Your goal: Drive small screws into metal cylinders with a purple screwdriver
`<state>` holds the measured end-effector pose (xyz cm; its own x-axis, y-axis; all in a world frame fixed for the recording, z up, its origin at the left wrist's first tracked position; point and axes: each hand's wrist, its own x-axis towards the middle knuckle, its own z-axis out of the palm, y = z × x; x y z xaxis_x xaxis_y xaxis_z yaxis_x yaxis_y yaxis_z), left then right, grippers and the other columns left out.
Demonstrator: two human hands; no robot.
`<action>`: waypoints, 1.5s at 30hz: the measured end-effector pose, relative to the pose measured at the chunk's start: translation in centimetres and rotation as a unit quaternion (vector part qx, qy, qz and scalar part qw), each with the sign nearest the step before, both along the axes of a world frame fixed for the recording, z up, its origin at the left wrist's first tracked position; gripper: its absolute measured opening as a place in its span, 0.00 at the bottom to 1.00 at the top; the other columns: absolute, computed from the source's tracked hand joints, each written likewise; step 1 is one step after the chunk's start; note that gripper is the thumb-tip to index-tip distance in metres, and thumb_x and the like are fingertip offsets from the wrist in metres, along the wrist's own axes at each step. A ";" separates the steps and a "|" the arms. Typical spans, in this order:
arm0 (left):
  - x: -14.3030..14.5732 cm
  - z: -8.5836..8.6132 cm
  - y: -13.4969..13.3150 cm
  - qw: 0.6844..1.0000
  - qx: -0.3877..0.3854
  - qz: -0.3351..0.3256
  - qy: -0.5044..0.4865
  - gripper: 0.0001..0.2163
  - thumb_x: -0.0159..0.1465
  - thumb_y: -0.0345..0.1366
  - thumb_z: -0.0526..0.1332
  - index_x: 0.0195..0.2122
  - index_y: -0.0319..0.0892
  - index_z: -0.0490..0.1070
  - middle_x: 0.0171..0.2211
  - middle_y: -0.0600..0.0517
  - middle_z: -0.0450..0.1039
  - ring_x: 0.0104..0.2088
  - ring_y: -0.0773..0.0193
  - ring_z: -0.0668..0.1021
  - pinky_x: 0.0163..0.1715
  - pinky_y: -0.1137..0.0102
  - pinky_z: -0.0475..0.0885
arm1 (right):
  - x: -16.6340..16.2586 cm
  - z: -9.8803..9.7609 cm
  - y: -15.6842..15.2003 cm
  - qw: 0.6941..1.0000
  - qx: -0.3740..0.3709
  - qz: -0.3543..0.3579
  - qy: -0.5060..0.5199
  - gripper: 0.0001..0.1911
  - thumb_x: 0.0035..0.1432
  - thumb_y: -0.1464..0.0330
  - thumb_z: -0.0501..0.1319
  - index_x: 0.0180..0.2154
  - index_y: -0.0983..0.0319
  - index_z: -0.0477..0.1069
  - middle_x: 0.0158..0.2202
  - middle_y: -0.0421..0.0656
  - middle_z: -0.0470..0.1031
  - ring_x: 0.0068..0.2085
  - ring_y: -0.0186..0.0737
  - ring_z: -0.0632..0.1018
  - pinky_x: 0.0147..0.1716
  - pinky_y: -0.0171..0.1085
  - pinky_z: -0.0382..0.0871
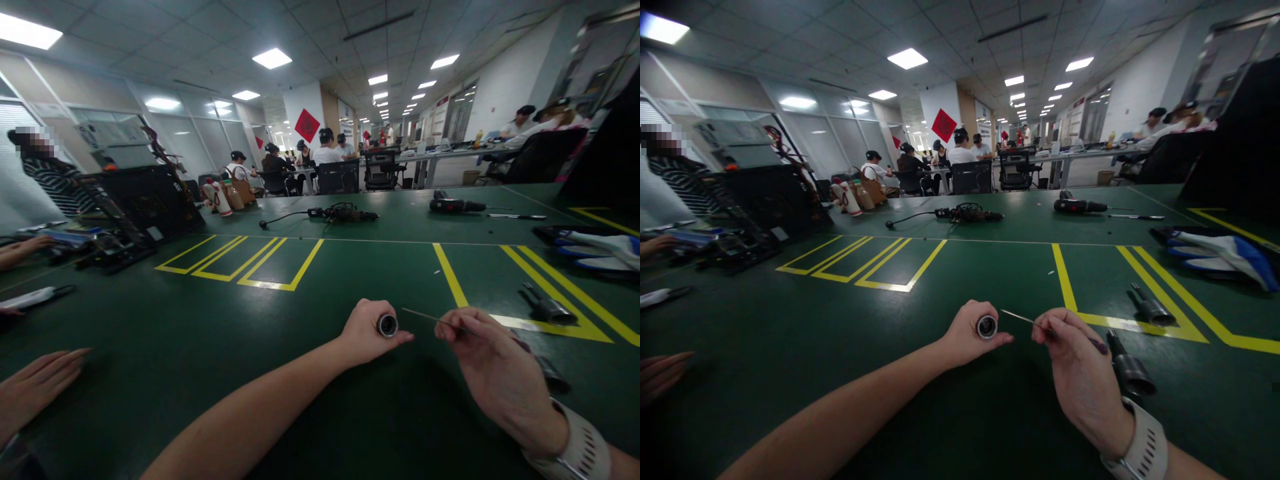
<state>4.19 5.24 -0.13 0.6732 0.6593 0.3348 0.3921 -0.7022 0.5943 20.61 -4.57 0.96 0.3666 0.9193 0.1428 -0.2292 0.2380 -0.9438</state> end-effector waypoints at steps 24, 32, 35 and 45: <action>0.3 1.4 -2.2 0.960 0.181 -0.058 0.205 0.06 0.62 0.35 0.54 0.33 0.41 0.67 0.32 0.52 0.67 0.35 0.63 0.70 0.38 0.67 0.64 | -1.9 -1.5 -0.1 0.927 -0.056 0.076 -0.363 0.09 0.62 0.65 0.57 0.39 0.65 0.70 0.37 0.42 0.73 0.37 0.38 0.75 0.38 0.43 0.70; 0.2 1.7 -3.4 0.943 0.229 -0.022 0.242 0.11 0.64 0.38 0.50 0.34 0.39 0.69 0.30 0.49 0.68 0.32 0.60 0.70 0.34 0.64 0.62 | -1.7 -1.8 -0.1 0.925 -0.072 0.034 -0.371 0.13 0.62 0.65 0.57 0.46 0.64 0.68 0.45 0.45 0.71 0.41 0.41 0.75 0.40 0.45 0.71; 0.2 2.0 -3.8 0.919 0.288 -0.028 0.267 0.13 0.64 0.38 0.49 0.31 0.39 0.70 0.29 0.48 0.69 0.31 0.60 0.70 0.33 0.64 0.61 | -1.6 -1.8 0.0 0.930 -0.081 0.010 -0.357 0.14 0.62 0.65 0.57 0.48 0.63 0.67 0.47 0.46 0.71 0.43 0.42 0.75 0.41 0.46 0.71; 0.4 2.3 -4.1 0.866 0.413 -0.140 0.245 0.19 0.63 0.49 0.51 0.33 0.37 0.72 0.31 0.46 0.71 0.30 0.60 0.70 0.34 0.64 0.60 | -1.5 -2.1 0.0 0.948 -0.080 0.011 -0.308 0.14 0.62 0.65 0.58 0.48 0.63 0.67 0.47 0.46 0.70 0.43 0.42 0.75 0.41 0.46 0.71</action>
